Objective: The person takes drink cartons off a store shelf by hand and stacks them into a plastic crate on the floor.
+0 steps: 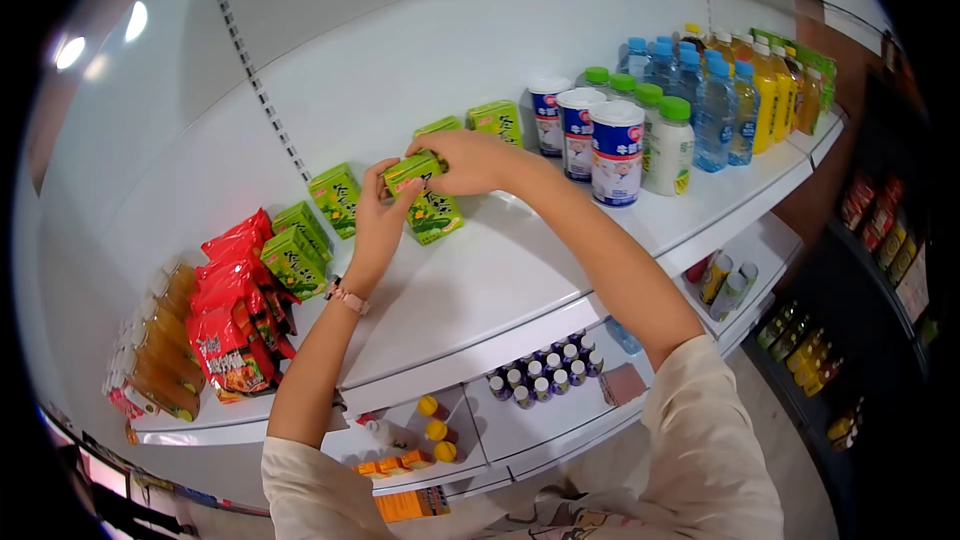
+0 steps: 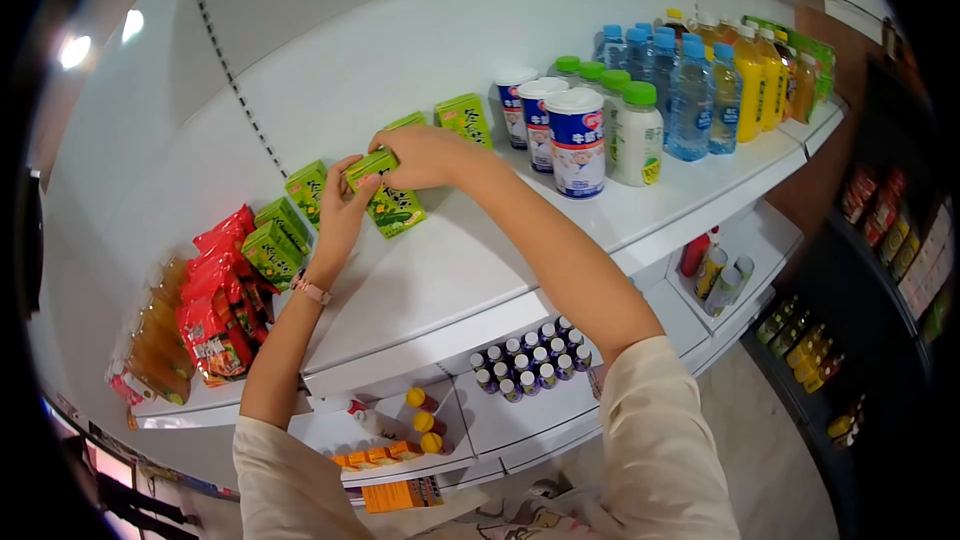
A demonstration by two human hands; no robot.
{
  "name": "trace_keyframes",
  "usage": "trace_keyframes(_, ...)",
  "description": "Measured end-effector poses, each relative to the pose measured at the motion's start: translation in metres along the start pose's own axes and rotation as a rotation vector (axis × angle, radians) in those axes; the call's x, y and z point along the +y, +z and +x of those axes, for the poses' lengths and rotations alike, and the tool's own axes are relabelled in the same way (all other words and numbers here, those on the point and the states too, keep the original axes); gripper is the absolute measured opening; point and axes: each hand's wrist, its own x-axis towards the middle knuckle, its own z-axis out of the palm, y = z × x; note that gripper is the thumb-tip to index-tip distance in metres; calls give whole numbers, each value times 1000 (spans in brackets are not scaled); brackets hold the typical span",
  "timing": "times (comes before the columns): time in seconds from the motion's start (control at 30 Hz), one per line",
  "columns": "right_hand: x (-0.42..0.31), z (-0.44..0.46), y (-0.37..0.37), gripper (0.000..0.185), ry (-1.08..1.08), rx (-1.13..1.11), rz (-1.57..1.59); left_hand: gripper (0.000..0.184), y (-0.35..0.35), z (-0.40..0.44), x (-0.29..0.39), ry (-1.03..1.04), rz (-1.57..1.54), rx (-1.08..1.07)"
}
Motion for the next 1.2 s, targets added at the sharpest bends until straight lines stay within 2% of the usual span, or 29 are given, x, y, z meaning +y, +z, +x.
trace_keyframes(0.1, -4, -4, 0, 52, 44, -39, -10, 39, 3, -2, 4, 35, 126, 8)
trace_keyframes(0.27, -5, -5, 5, 57, 18, -47, -61, 41, 4, -6, 8, 39, 169, -34)
trace_keyframes(0.53, -8, -5, 8, 65, 85, -85, 5, 44, 0, -6, 9, 63, 368, -24)
trace_keyframes(1.03, -11, -7, 9, 62, 61, -55, -14, 48, -2, -5, 8, 82, 371, -55)
trace_keyframes(1.2, -11, -8, 8, 62, 66, -69, 6, 46, 0, -10, 18, 15, 359, -77)
